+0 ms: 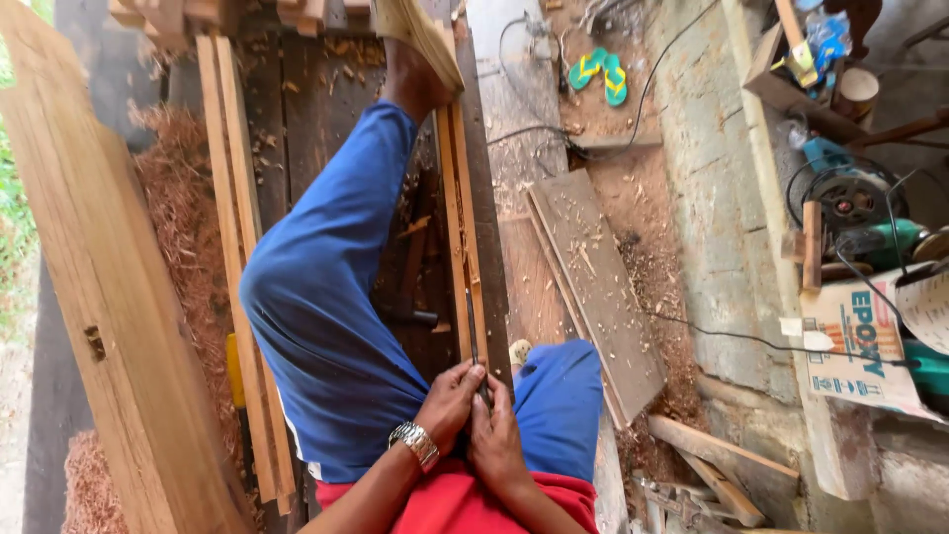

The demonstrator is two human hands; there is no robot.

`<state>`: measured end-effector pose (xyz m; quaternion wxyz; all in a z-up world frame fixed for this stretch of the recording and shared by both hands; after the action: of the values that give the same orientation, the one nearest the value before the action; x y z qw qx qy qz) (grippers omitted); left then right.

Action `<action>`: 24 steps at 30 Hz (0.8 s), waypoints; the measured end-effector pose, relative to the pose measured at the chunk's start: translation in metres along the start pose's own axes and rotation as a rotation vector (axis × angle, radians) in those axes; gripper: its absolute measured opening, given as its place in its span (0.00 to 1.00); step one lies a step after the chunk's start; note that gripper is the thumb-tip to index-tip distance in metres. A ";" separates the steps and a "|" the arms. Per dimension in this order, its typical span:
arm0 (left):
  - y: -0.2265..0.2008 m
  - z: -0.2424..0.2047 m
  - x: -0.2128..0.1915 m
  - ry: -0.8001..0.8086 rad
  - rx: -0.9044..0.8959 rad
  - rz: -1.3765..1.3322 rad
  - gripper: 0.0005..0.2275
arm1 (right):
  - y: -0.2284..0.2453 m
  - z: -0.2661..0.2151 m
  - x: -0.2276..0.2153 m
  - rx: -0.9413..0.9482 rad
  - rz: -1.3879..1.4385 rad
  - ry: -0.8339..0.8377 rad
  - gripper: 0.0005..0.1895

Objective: Chiseling and hammering wood to create joints or slots.

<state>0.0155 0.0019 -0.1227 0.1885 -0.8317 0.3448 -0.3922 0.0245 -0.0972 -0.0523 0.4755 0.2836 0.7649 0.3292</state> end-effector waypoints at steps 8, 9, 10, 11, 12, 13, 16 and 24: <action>-0.039 -0.004 0.017 0.040 0.043 0.049 0.13 | 0.008 0.011 0.010 0.280 0.333 0.166 0.22; -0.026 -0.009 0.014 0.023 0.013 -0.014 0.12 | -0.004 0.005 0.014 0.280 0.321 0.172 0.22; -0.041 -0.008 0.020 0.027 0.002 -0.013 0.12 | 0.009 0.009 0.010 0.290 0.322 0.166 0.22; -0.048 -0.017 0.025 -0.002 -0.026 -0.049 0.11 | 0.021 0.002 0.008 0.321 0.369 0.199 0.21; -0.056 -0.026 0.031 -0.032 -0.053 -0.085 0.11 | 0.033 -0.005 0.005 0.353 0.416 0.231 0.21; -0.039 -0.023 0.023 -0.031 -0.042 -0.082 0.11 | 0.019 -0.009 0.010 0.342 0.418 0.232 0.21; -0.042 0.006 0.015 -0.048 -0.027 -0.004 0.07 | 0.019 0.018 0.008 0.305 0.375 0.181 0.22; -0.049 0.007 0.014 -0.024 0.117 0.001 0.11 | 0.022 0.028 0.004 0.070 0.194 0.053 0.21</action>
<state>0.0485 0.0257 -0.0911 0.2413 -0.8236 0.3196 -0.4017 0.0510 -0.0738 -0.0468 0.4110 0.3641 0.7570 0.3544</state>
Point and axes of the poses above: each hand's wrist, its own z-axis towards the middle knuckle, its own x-axis out of the palm, y = z × x, the point moved 9 cm from there along z, towards the middle knuckle, and after that the axes turned 14 degrees about -z, right-handed, at the moved point
